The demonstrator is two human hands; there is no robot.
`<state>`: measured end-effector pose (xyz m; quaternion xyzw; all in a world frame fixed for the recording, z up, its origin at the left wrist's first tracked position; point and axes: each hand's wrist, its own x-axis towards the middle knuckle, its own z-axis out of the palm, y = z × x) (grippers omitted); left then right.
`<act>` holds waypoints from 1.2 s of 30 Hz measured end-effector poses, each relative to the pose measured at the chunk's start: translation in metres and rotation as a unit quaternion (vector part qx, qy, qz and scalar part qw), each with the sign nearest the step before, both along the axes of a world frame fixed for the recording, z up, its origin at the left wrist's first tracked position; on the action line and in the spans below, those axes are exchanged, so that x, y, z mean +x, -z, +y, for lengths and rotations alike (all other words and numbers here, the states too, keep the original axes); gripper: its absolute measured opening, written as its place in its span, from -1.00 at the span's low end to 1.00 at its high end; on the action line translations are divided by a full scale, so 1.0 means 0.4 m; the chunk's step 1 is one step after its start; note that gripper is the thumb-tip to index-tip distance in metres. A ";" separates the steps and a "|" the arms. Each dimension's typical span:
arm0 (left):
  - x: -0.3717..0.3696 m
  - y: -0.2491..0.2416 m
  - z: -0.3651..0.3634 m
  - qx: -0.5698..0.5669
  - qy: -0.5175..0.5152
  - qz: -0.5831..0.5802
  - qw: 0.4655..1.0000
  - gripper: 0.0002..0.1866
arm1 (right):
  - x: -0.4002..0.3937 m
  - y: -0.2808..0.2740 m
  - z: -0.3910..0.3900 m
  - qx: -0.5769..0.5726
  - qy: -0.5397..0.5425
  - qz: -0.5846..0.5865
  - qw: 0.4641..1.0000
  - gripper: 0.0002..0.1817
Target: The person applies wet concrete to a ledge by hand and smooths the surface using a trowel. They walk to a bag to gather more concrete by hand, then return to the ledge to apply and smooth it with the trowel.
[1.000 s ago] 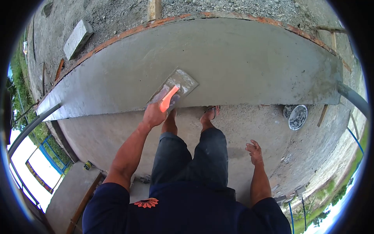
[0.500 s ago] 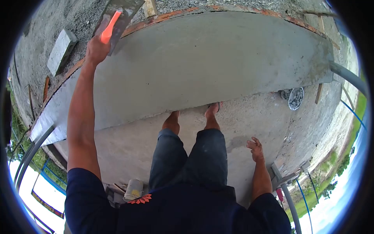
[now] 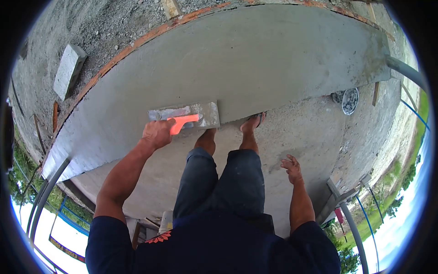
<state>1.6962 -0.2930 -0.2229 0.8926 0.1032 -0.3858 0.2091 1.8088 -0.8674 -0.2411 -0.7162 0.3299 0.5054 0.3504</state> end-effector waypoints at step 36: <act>0.208 -0.050 -0.365 -0.008 -0.417 -0.115 0.902 -0.64 | 0.132 0.048 -0.156 0.072 -0.044 -0.005 0.996 -0.29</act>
